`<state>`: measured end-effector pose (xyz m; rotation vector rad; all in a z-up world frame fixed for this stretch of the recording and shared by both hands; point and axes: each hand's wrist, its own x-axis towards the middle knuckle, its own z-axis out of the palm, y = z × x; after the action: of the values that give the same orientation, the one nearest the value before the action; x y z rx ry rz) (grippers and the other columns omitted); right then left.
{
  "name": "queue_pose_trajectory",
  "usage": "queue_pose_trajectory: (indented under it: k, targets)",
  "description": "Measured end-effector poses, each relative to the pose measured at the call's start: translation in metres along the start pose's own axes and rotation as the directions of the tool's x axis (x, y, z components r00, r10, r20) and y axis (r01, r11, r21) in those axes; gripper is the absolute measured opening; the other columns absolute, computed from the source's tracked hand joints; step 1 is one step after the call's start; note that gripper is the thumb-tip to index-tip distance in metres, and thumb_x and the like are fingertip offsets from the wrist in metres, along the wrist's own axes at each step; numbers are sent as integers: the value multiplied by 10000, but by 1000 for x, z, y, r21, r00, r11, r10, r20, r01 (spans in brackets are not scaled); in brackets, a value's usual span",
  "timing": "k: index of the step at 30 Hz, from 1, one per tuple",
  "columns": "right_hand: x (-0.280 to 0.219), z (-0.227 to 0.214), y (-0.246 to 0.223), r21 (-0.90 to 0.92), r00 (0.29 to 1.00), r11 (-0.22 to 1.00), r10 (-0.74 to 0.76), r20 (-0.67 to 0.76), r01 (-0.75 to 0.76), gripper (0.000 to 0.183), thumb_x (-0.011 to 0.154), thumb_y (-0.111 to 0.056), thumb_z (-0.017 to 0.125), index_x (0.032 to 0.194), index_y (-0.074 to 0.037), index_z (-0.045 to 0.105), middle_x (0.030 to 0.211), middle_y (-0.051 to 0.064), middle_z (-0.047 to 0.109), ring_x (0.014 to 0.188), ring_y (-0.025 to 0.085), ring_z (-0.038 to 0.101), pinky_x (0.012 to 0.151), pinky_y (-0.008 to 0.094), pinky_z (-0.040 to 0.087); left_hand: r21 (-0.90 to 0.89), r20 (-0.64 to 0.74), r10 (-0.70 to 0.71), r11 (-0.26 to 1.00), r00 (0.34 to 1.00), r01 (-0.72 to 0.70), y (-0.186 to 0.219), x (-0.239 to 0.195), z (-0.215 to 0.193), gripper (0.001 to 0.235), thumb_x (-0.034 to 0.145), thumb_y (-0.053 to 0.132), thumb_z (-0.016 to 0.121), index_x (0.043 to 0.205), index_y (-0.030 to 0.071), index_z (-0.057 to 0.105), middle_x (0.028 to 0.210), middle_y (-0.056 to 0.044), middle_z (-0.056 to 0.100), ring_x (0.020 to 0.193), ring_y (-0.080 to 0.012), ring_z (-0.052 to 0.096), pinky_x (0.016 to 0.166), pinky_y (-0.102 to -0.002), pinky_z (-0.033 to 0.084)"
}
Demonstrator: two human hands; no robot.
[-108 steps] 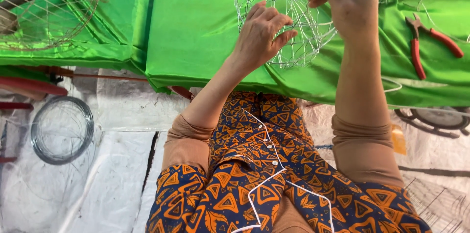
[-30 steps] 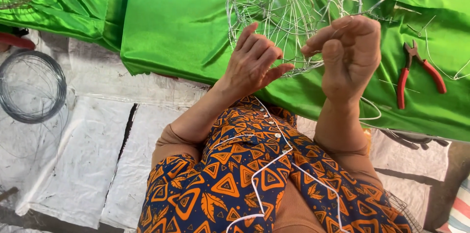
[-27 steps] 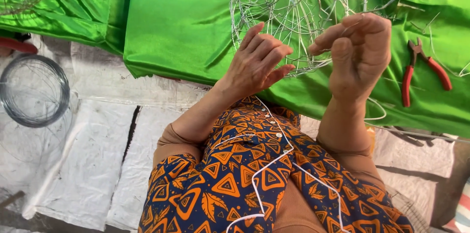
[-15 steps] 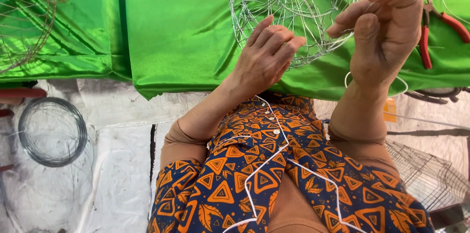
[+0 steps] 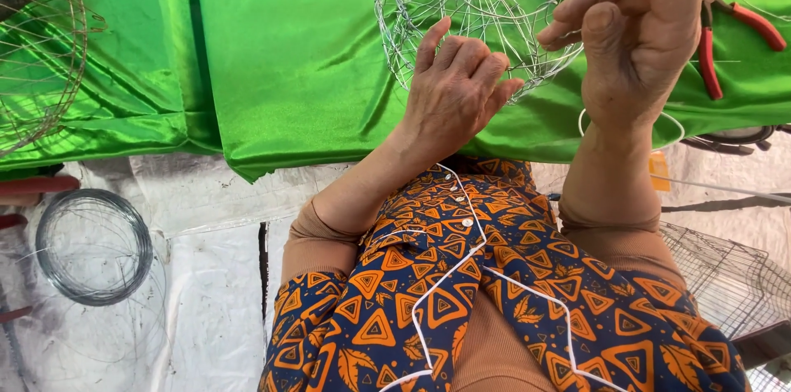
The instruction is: The person constructs a wire frame by hand, weaving thin wire through a circular metal structure on a green covered workspace.
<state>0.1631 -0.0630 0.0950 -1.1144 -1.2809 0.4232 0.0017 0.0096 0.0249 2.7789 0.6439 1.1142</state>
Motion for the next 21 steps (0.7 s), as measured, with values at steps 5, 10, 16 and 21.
queue_pose_trajectory:
  k: [5, 10, 16, 21]
  targets:
    - [2, 3, 1, -9, 999, 999, -33, -9, 33, 359, 1194, -285, 520, 1251, 38, 373, 983, 297, 592, 740, 342, 647, 649, 375, 540, -25, 85, 27, 999, 996, -25, -6, -5, -1, 307, 980, 325, 800, 1151, 108, 668, 1018, -31, 623, 990, -227, 603, 1192, -435, 227]
    - [0, 4, -4, 18, 999, 1000, -17, 30, 17, 310, 1190, -263, 521, 1254, 4, 377, 979, 286, 594, 763, 330, 645, 686, 377, 554, -107, 81, 17, 994, 997, -8, -8, -15, 2, 486, 995, 215, 845, 1355, 112, 534, 1189, -81, 610, 1183, -280, 613, 1265, -509, 178]
    - [-3, 6, -7, 0, 997, 1000, -14, 76, 14, 302, 1190, -247, 528, 1289, 3, 389, 992, 296, 594, 788, 336, 661, 692, 373, 566, -74, 30, 50, 996, 998, -47, -4, -12, -1, 349, 1014, 212, 797, 1272, 76, 605, 1155, -86, 623, 1153, -287, 618, 1241, -506, 202]
    - [-1, 5, -9, -21, 997, 999, -28, 77, 30, 268, 1198, -211, 525, 1289, 6, 396, 1003, 307, 623, 767, 331, 668, 677, 342, 542, -131, -11, 30, 991, 999, -31, -6, -7, -6, 271, 1039, 166, 698, 1269, 74, 588, 1132, -104, 630, 1108, -283, 634, 1210, -499, 278]
